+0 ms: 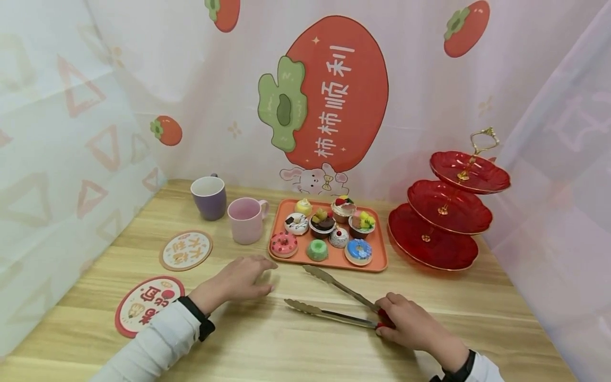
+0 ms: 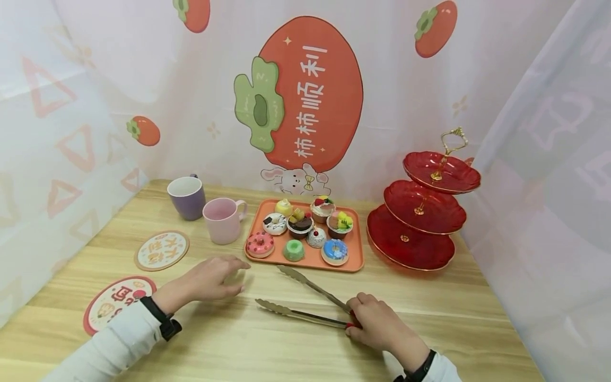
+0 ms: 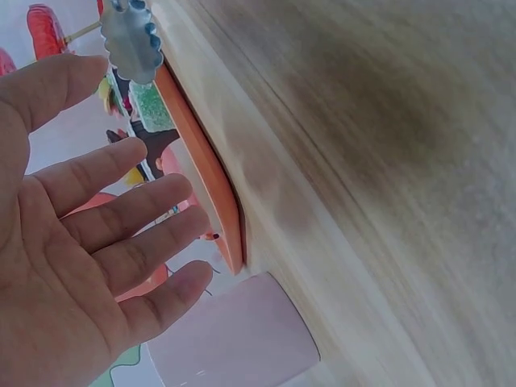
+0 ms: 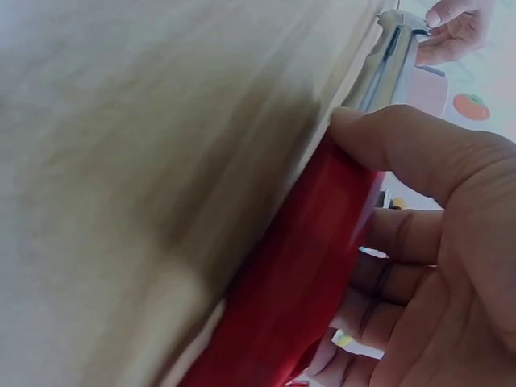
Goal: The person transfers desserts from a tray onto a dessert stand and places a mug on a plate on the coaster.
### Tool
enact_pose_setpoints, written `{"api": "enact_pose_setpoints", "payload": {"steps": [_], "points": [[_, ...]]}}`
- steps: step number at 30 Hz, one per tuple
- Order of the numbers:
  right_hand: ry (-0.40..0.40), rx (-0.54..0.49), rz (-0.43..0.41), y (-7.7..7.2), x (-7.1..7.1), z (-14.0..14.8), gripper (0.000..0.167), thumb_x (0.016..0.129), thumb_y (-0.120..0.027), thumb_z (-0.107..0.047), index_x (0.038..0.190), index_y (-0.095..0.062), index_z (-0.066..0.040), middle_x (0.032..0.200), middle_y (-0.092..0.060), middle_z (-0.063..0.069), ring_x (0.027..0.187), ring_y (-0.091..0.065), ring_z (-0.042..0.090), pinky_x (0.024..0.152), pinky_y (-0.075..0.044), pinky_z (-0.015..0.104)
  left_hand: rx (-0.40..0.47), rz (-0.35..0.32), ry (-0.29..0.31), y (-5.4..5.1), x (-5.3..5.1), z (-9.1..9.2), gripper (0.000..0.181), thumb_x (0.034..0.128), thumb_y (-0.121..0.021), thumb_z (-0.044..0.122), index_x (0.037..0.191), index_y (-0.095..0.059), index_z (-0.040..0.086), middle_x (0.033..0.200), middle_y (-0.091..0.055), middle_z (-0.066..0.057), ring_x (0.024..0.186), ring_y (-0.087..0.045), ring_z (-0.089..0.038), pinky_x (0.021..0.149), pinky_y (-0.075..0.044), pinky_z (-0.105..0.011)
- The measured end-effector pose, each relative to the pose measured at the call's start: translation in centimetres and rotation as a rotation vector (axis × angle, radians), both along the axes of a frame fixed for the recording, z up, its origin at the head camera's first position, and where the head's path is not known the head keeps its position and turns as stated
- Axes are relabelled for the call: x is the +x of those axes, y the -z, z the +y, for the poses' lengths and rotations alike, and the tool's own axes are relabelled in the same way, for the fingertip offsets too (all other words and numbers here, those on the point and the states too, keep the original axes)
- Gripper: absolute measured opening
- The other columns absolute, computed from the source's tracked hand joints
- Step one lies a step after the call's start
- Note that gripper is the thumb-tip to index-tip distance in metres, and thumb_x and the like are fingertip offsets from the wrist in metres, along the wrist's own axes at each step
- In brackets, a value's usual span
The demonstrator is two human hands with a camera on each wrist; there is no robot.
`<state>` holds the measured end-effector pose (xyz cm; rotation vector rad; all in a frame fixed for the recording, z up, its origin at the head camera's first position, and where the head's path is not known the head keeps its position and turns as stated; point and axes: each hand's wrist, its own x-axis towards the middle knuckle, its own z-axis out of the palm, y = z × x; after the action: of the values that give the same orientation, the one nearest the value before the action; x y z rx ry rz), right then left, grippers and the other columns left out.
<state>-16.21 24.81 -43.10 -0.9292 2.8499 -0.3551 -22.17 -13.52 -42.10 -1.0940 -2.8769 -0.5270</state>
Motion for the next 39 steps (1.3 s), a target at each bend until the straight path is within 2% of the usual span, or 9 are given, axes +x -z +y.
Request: {"api": "enact_pose_setpoints", "payload": {"steps": [14,21,28,30,32,35,39], "points": [[-0.033,-0.093,0.012,0.6,0.4,0.5,0.03,0.082,-0.07,-0.023,0.104,-0.057,-0.006,0.085,-0.042,-0.008,0.074,-0.041,0.008,0.061,-0.037,0.023,0.018,-0.003,-0.007,0.0,0.2,-0.1,0.042,0.0817,-0.068,0.028,0.114,-0.063,0.002,0.113,-0.062,-0.012,0.105,-0.057,-0.028,0.086,-0.045,-0.044],[-0.083,-0.212,0.088,1.0,0.5,0.9,0.029,0.083,-0.071,-0.017,0.104,-0.053,-0.007,0.085,-0.041,-0.007,0.074,-0.039,0.006,0.06,-0.037,0.02,0.039,0.02,-0.006,0.4,0.0,-0.1,0.039,0.082,-0.067,0.026,0.111,-0.063,0.001,0.107,-0.063,-0.011,0.098,-0.059,-0.026,0.081,-0.047,-0.042],[-0.046,-0.213,0.021,1.1,0.7,1.0,0.029,0.085,-0.068,-0.016,0.107,-0.05,-0.009,0.087,-0.043,-0.007,0.073,-0.043,0.005,0.062,-0.038,0.021,0.074,0.035,-0.003,0.4,-0.2,0.0,0.036,0.0814,-0.068,0.023,0.109,-0.063,-0.001,0.104,-0.064,-0.012,0.094,-0.061,-0.027,0.078,-0.048,-0.042],[-0.037,-0.216,0.021,1.0,0.8,1.0,0.03,0.085,-0.068,-0.016,0.107,-0.05,-0.009,0.087,-0.043,-0.008,0.073,-0.043,0.005,0.062,-0.039,0.021,0.077,0.065,0.0,0.5,-0.3,0.0,0.036,0.0806,-0.069,0.021,0.108,-0.064,-0.001,0.102,-0.064,-0.012,0.093,-0.061,-0.027,0.076,-0.049,-0.042],[-0.036,-0.229,0.046,0.9,0.9,1.1,0.03,0.084,-0.069,-0.016,0.107,-0.05,-0.009,0.087,-0.043,-0.009,0.072,-0.043,0.004,0.061,-0.038,0.021,0.081,0.083,-0.009,0.4,-0.4,0.0,0.035,0.0798,-0.069,0.02,0.107,-0.064,-0.001,0.101,-0.064,-0.012,0.09,-0.061,-0.027,0.074,-0.049,-0.042],[-0.048,-0.261,0.128,0.8,1.0,1.4,0.032,0.081,-0.071,-0.012,0.106,-0.051,-0.007,0.087,-0.043,-0.01,0.071,-0.042,0.003,0.059,-0.038,0.02,0.061,0.116,-0.037,0.5,-0.7,-0.2,0.032,0.0798,-0.069,0.018,0.106,-0.064,-0.001,0.095,-0.064,-0.011,0.083,-0.061,-0.024,0.069,-0.049,-0.04],[-0.059,-0.279,0.213,0.4,1.2,1.7,0.034,0.078,-0.071,-0.005,0.106,-0.052,-0.005,0.088,-0.044,-0.01,0.071,-0.042,0.002,0.059,-0.038,0.02,0.051,0.089,-0.099,0.6,-1.2,-0.3,0.03,0.0805,-0.068,0.016,0.106,-0.064,0.001,0.096,-0.064,-0.01,0.083,-0.061,-0.022,0.069,-0.049,-0.039]]}}
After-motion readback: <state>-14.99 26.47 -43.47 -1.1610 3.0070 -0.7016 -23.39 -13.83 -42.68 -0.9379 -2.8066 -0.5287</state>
